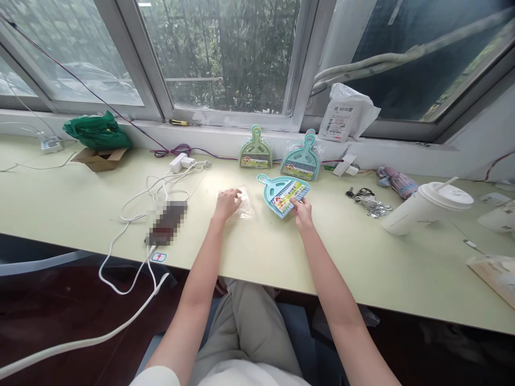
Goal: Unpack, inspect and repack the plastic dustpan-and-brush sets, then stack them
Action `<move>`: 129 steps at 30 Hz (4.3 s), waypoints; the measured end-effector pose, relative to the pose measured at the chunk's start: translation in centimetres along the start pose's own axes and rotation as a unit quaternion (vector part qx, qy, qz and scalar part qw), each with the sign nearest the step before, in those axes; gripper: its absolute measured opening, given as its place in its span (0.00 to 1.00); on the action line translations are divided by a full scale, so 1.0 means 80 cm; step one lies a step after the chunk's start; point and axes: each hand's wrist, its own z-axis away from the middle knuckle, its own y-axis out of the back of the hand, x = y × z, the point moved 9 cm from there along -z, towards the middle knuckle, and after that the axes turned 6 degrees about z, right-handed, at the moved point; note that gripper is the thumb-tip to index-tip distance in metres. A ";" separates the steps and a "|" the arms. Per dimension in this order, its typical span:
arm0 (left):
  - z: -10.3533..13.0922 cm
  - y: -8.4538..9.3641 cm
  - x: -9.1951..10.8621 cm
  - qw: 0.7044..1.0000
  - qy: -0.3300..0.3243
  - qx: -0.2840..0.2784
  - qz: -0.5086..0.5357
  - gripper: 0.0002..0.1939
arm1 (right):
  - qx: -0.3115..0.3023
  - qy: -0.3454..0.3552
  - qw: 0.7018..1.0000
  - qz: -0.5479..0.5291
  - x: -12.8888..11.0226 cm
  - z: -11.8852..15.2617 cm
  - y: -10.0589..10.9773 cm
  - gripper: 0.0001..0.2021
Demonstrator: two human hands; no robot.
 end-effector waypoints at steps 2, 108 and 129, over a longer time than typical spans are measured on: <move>0.005 -0.022 0.028 0.999 -0.038 -0.033 -0.013 0.23 | 0.000 0.002 1.000 0.005 -0.002 0.000 0.000 0.14; 0.011 -0.093 0.088 0.673 0.145 -0.067 0.723 0.40 | 0.005 0.089 0.996 -0.028 0.006 0.040 -0.053 0.20; 0.020 -0.014 0.128 0.986 -0.120 0.119 -0.013 0.16 | -0.035 0.122 0.991 0.049 0.004 0.044 -0.069 0.19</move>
